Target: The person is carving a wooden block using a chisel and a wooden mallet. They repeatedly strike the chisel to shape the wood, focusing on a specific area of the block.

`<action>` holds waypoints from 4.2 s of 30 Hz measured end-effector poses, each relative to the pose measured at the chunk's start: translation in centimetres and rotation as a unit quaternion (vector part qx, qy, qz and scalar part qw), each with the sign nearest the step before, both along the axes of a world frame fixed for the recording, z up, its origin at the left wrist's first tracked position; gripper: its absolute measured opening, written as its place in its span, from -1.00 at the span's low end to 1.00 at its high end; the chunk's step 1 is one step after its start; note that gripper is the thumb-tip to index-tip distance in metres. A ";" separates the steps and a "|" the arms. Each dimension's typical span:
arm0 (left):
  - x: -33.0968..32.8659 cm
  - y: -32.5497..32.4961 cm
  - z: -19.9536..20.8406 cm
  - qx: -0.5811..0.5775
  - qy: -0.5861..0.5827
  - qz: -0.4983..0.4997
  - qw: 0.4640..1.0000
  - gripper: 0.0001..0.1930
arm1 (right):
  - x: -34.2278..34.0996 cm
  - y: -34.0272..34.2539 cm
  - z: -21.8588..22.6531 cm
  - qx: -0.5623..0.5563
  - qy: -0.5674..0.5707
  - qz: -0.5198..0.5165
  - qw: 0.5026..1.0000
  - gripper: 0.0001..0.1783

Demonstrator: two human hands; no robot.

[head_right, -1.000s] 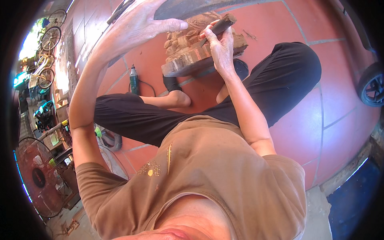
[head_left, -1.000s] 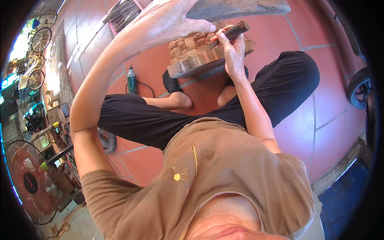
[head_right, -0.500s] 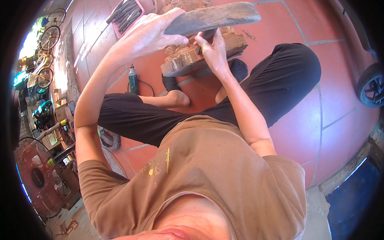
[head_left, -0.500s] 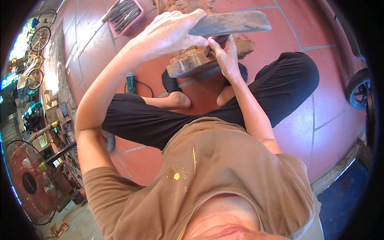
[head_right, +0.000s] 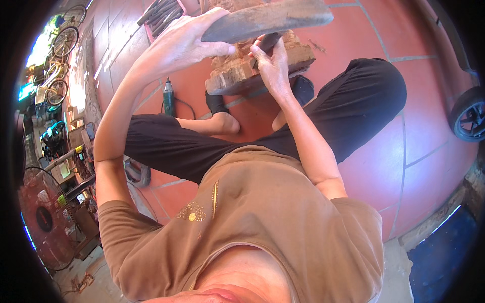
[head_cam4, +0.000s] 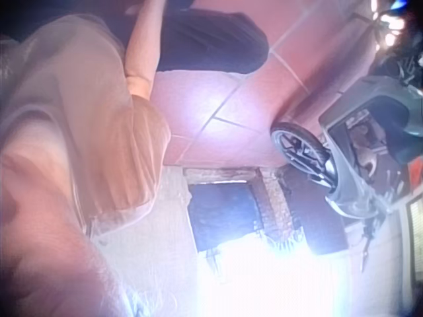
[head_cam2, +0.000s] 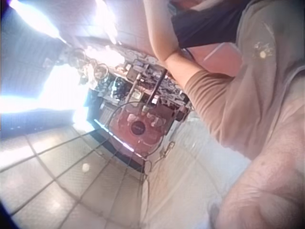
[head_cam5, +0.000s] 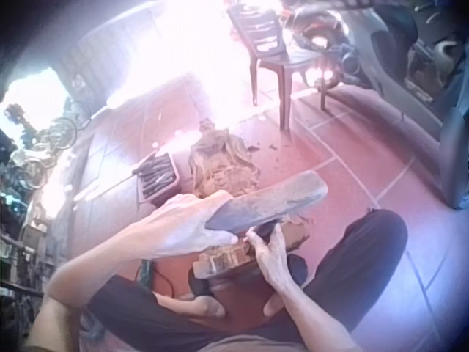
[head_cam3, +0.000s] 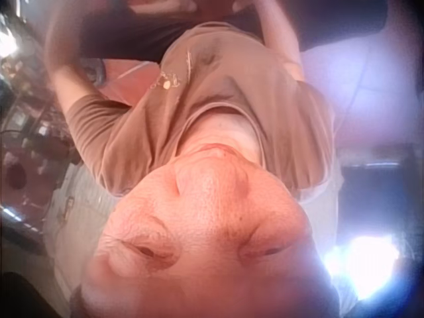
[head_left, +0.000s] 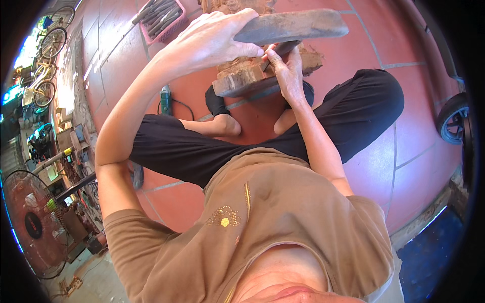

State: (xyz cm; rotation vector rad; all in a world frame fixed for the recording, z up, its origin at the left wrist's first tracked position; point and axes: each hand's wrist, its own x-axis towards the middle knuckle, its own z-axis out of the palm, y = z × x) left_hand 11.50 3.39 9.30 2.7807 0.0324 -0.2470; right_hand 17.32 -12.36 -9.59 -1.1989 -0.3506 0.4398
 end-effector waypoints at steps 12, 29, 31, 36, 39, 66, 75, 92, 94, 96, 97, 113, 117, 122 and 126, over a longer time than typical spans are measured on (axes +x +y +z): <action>-9.4 -2.5 -6.4 -0.569 -0.143 0.317 0.745 -0.56 | -1.1 -0.4 1.3 -0.036 -0.063 0.055 0.996 -0.73; -17.9 -4.8 -11.6 -0.588 -0.187 0.485 0.620 -0.61 | -7.4 2.1 0.1 -0.206 -0.561 0.055 0.800 -0.58; -17.7 -4.9 -11.6 -0.591 -0.187 0.489 0.613 -0.60 | -7.2 2.1 -0.2 -0.209 -0.552 0.050 0.805 -0.57; -17.7 -4.7 -11.8 -0.600 -0.179 0.486 0.610 -0.57 | -6.7 2.0 -0.3 -0.217 -0.544 0.038 0.810 -0.53; -17.6 -4.8 -11.9 -0.597 -0.168 0.485 0.617 -0.55 | -6.9 1.8 -0.5 -0.215 -0.542 0.042 0.812 -0.54; -17.7 -7.4 -10.4 -0.469 -0.223 0.460 0.720 -0.56 | -5.4 1.7 1.6 -0.186 -0.423 0.008 0.887 -0.51; -18.0 -7.4 -9.1 -0.483 -0.266 0.475 0.686 -0.68 | -5.4 1.7 1.6 -0.176 -0.430 0.001 0.885 -0.53; -18.1 -8.2 -9.7 -0.462 -0.244 0.466 0.714 -0.71 | -5.0 1.5 1.5 -0.153 -0.416 0.027 0.896 -0.60; -18.0 -8.1 -9.8 -0.471 -0.135 0.467 0.736 -0.72 | -5.0 1.5 1.4 -0.153 -0.424 0.030 0.892 -0.60; -18.4 -7.9 -9.5 -0.482 -0.134 0.470 0.727 -0.73 | -5.0 1.5 1.0 -0.160 -0.438 0.037 0.884 -0.59; -18.7 -7.8 -9.5 -0.489 -0.133 0.471 0.722 -0.74 | -5.0 1.5 1.0 -0.159 -0.438 0.038 0.884 -0.58; -19.7 -5.9 -11.0 -0.536 -0.152 0.478 0.679 -0.72 | -5.5 2.0 0.3 -0.169 -0.483 0.034 0.858 -0.53; -20.2 -5.6 -10.8 -0.531 -0.181 0.494 0.664 -0.71 | -5.7 2.2 -0.2 -0.178 -0.507 0.021 0.843 -0.54; -20.5 -5.8 -11.2 -0.531 -0.177 0.496 0.664 -0.71 | -5.8 2.2 0.0 -0.178 -0.501 0.024 0.847 -0.53; -20.1 -6.3 -11.0 -0.524 -0.177 0.506 0.662 -0.70 | -5.9 2.2 0.3 -0.170 -0.497 0.025 0.851 -0.50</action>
